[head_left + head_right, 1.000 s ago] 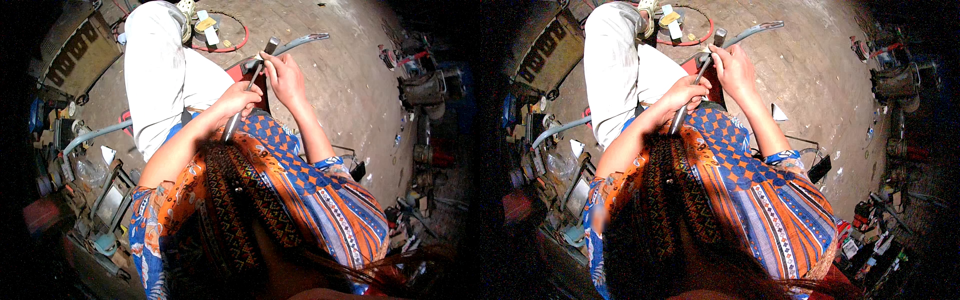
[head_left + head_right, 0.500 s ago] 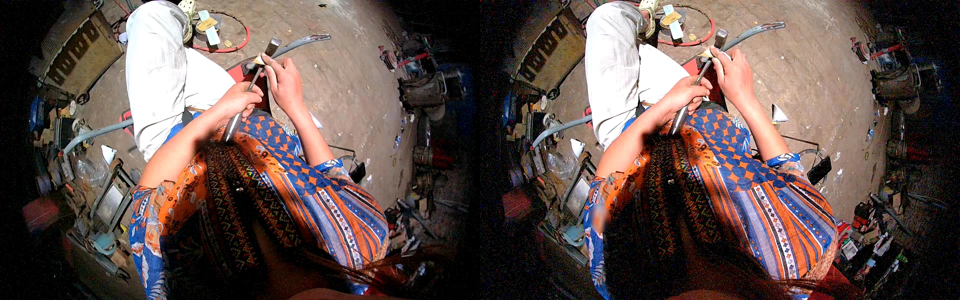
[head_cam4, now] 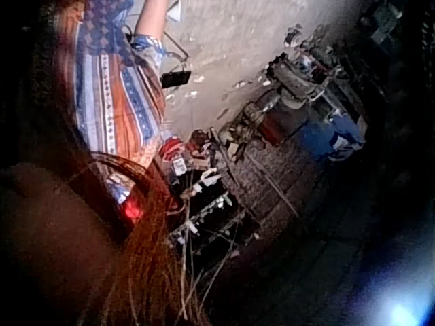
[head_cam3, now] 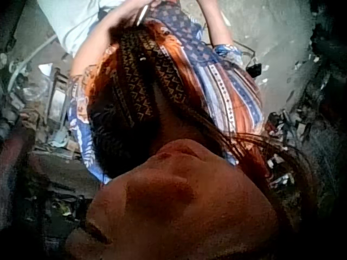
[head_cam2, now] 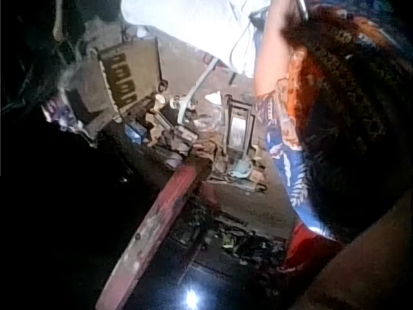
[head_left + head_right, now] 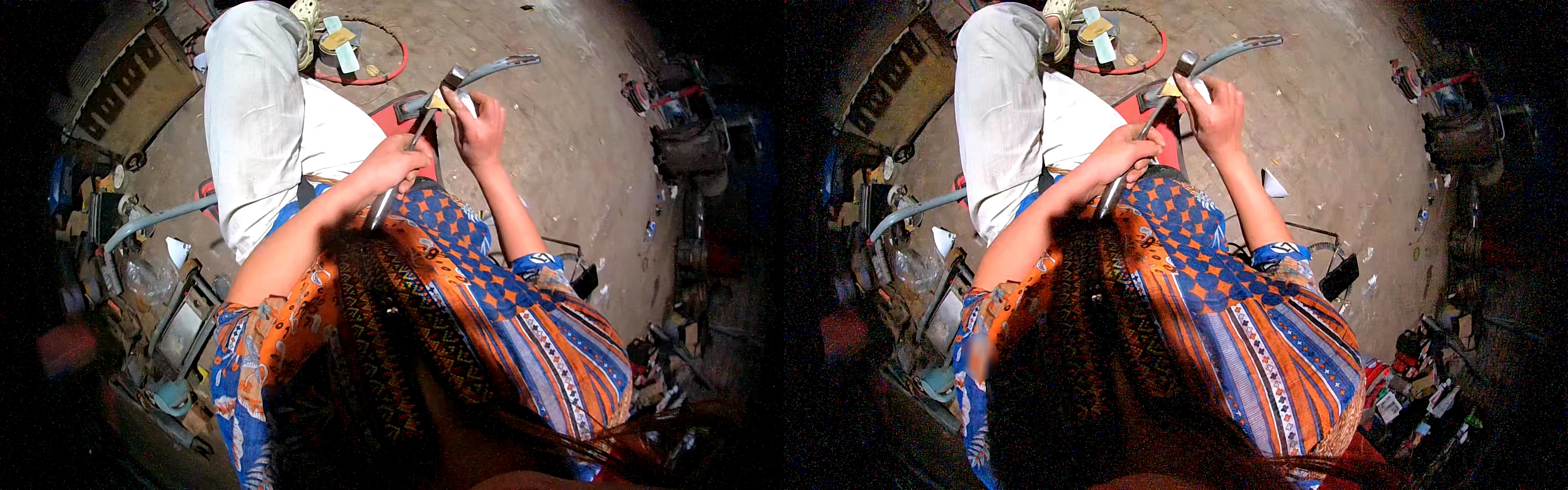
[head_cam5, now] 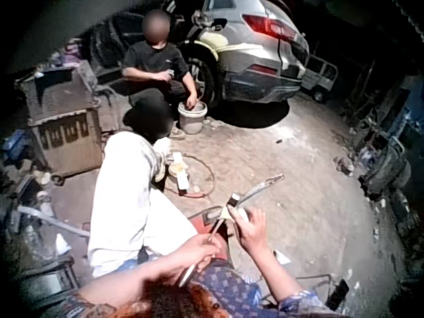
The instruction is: The person sits on the floor and uses a sanding block to smooth the edge of a metal tool. They hold the tool in one hand and rub the sanding block along the edge repeatedly, occasionally adjusting their grip.
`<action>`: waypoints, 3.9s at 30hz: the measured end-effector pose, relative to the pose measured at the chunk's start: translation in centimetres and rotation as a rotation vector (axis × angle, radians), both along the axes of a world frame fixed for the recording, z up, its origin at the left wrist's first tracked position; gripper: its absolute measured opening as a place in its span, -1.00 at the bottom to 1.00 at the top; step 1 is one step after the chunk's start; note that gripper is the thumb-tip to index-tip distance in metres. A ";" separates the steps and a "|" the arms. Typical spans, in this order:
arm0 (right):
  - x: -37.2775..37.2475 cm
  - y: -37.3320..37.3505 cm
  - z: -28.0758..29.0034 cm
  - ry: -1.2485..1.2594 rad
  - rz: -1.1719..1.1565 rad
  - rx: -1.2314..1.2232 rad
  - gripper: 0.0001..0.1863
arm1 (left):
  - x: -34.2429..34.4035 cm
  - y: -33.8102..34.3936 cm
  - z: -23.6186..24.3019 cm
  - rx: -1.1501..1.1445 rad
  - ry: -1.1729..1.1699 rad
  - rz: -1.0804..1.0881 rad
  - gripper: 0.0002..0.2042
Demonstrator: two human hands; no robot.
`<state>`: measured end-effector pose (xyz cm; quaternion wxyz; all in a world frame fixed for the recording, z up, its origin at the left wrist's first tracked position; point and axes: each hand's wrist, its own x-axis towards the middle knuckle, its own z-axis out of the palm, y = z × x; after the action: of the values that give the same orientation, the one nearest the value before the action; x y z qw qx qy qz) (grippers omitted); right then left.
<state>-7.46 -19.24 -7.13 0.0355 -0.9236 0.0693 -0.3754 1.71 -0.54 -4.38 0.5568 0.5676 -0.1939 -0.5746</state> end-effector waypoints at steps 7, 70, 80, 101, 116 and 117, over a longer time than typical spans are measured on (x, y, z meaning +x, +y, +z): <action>0.0 1.6 0.5 0.041 0.080 0.470 -0.62 | 0.5 0.2 -0.8 0.000 0.024 -0.015 -0.84; 0.2 1.9 1.7 0.043 0.164 0.694 -0.70 | 0.5 0.0 -0.9 -0.037 0.090 0.007 -0.88; 1.7 0.7 1.0 0.036 0.108 0.217 -0.65 | 0.1 -0.1 -1.0 -0.034 0.029 0.039 -0.90; 1.5 2.6 1.3 0.088 0.016 0.471 -0.69 | 0.2 -0.1 -0.4 -0.026 0.086 0.038 -0.89; 2.3 3.5 2.0 0.083 0.008 0.498 -0.70 | 0.1 -0.1 -0.1 -0.018 0.011 0.030 -0.88; 1.9 3.6 2.1 0.108 -0.006 0.512 -0.69 | 0.1 -0.2 -0.2 -0.003 0.031 0.027 -0.88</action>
<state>-5.53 -15.67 -5.01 0.2630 -0.9031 0.1667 -0.2958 1.78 -0.77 -4.55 0.5682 0.5604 -0.1785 -0.5755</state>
